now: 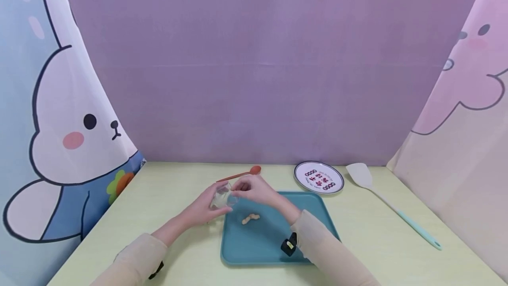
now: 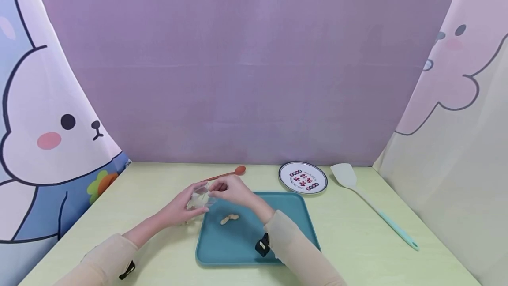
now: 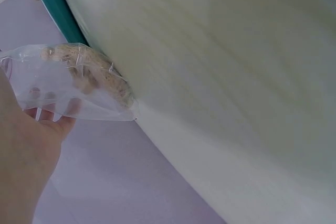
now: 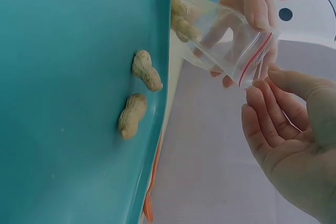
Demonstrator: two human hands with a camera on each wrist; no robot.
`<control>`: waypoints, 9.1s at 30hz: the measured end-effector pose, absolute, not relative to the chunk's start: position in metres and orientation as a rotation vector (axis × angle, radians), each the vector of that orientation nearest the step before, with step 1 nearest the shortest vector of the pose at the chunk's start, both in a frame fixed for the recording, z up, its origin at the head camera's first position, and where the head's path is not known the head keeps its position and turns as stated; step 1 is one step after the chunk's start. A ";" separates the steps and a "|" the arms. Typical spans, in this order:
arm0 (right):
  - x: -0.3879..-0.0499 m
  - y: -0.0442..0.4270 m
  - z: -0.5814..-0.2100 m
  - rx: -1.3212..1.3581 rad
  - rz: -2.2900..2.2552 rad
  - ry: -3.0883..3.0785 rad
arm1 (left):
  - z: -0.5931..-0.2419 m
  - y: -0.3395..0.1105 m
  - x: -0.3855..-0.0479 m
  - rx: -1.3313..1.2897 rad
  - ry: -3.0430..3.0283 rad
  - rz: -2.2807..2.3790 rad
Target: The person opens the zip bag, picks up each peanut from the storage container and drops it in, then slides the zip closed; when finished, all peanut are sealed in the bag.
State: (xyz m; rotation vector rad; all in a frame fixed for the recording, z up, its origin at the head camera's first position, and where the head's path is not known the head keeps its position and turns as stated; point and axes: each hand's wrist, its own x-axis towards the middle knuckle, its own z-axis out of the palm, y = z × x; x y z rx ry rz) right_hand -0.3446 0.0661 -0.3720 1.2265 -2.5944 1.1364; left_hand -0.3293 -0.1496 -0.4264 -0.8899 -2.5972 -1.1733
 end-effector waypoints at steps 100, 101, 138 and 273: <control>-0.352 0.116 -0.381 1.045 1.156 -2.651 | -0.425 -0.148 -0.326 -0.858 -2.621 -1.132; -0.352 0.114 -0.379 1.041 1.162 -2.644 | -0.425 -0.148 -0.326 -0.857 -2.621 -1.129; -0.345 0.062 -0.378 1.241 1.154 -2.544 | -0.427 -0.149 -0.329 -0.910 -2.597 -1.135; -0.320 0.078 -0.363 1.292 1.255 -2.655 | -0.423 -0.148 -0.327 -0.859 -2.598 -1.177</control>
